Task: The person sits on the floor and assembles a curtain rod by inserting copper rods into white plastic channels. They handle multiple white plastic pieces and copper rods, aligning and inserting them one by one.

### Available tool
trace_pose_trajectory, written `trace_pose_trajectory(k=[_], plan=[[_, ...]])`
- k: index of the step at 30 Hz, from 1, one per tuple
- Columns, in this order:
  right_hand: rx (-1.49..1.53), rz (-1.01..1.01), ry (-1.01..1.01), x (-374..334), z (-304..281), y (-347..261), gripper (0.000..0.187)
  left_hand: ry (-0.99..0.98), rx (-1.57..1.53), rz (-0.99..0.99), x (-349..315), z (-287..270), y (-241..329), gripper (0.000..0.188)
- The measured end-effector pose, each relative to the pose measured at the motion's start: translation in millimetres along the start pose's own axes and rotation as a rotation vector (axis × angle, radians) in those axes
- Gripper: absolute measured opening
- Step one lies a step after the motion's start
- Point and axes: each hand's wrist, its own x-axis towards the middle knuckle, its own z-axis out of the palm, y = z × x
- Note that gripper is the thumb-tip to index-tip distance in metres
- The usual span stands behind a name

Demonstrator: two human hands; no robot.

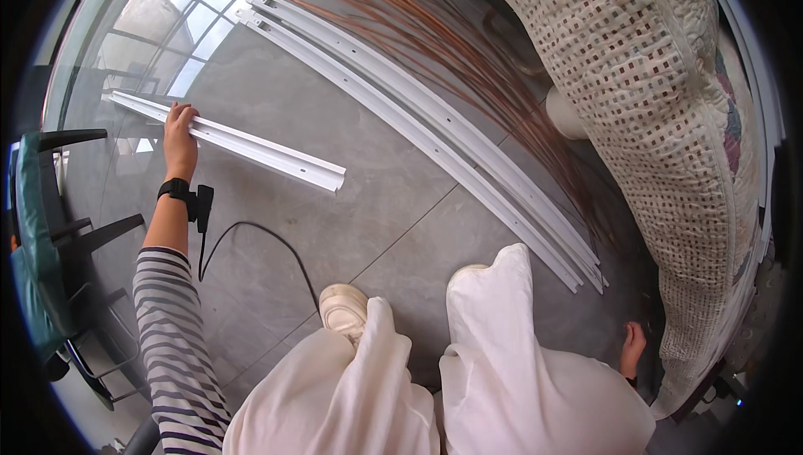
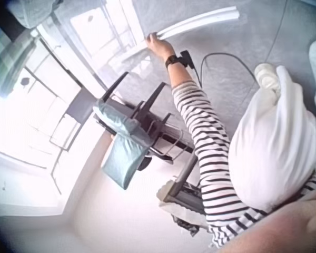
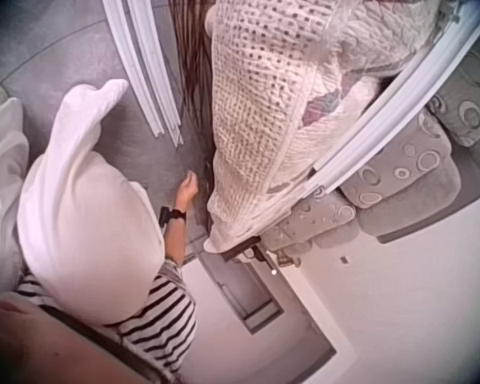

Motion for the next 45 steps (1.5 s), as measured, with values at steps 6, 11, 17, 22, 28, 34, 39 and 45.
trace_pose_trajectory(k=[6, 11, 17, 22, 28, 34, 39, 45], plan=[[0.338, -0.249, 0.076, 77.3, 71.2, -167.7, 0.013, 0.012, -0.022, 0.012, -14.0, -22.3, 25.8, 0.027], [0.387, -0.409, 0.030, 169.5, 93.5, -338.1, 0.019, 0.020, -0.056, 0.040, -26.2, 2.2, 79.9, 0.032], [0.407, -0.796, -0.033, 148.1, 92.1, -478.4, 0.043, 0.047, -0.222, 0.093, -34.5, 8.9, 137.6, 0.032], [-0.023, -1.123, -0.158, 47.6, 66.7, -524.6, 0.066, 0.109, -0.249, 0.117, -46.6, 8.6, 201.8, 0.029], [-0.273, -0.835, -0.155, 42.1, 104.1, -493.7, 0.045, 0.126, -0.388, 0.072, -57.9, -18.6, 274.9, 0.033], [0.250, -0.584, -0.065, 42.2, 48.2, -451.2, 0.037, 0.501, -0.612, 0.392, -20.3, -100.1, 320.7, 0.047], [0.385, -0.304, 0.435, 58.8, -57.0, -446.4, 0.040, 0.635, -0.735, 0.534, -3.7, -114.8, 332.2, 0.056], [0.431, -0.229, 0.500, 126.7, -212.0, -410.3, 0.033, 0.017, -0.949, 0.657, -36.0, -62.3, 328.8, 0.044]])
